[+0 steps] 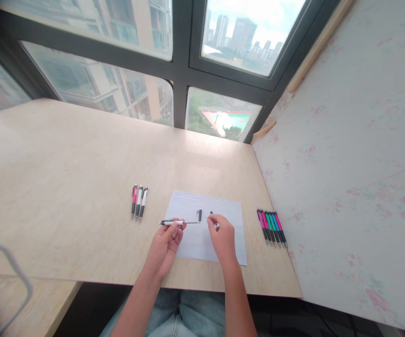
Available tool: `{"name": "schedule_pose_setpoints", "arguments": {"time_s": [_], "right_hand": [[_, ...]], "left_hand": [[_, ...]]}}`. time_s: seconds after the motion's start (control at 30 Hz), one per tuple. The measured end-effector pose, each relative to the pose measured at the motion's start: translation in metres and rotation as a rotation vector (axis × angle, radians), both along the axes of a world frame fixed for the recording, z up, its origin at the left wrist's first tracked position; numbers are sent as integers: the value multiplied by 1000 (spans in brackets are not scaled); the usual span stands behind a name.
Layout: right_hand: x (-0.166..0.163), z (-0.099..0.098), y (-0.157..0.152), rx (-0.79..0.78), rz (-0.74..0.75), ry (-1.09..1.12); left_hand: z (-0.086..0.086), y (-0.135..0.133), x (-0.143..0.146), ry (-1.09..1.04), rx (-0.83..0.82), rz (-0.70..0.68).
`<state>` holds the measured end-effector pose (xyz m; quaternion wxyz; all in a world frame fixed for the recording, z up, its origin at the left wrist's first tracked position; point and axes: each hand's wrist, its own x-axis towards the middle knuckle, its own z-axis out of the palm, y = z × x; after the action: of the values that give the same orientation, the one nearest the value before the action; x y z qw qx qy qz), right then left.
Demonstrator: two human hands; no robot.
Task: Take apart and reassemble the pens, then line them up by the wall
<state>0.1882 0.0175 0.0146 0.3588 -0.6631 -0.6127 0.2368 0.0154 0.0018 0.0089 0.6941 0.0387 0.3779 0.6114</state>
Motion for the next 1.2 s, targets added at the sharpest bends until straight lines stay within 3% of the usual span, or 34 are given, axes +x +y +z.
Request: {"name": "schedule_pose_setpoints", "arguments": {"time_s": [0.13,0.37,0.67,1.03,1.2], "right_hand": [[4,12,-16,-23,-10,205],[3,23,-21,-22,-20,252],[-6,21,-20,2,28,256],[3,21,-23,-47,-64,302],[-1,18,-22,-47,-38,319]], "left_hand": [[2,-1,1,28,9,5],[6,-1,3,78,22,-11],[8,-4,6,86,36,-59],[1,-2,2,70,15,-37],[3,-2,2,84,19,-42]]}}
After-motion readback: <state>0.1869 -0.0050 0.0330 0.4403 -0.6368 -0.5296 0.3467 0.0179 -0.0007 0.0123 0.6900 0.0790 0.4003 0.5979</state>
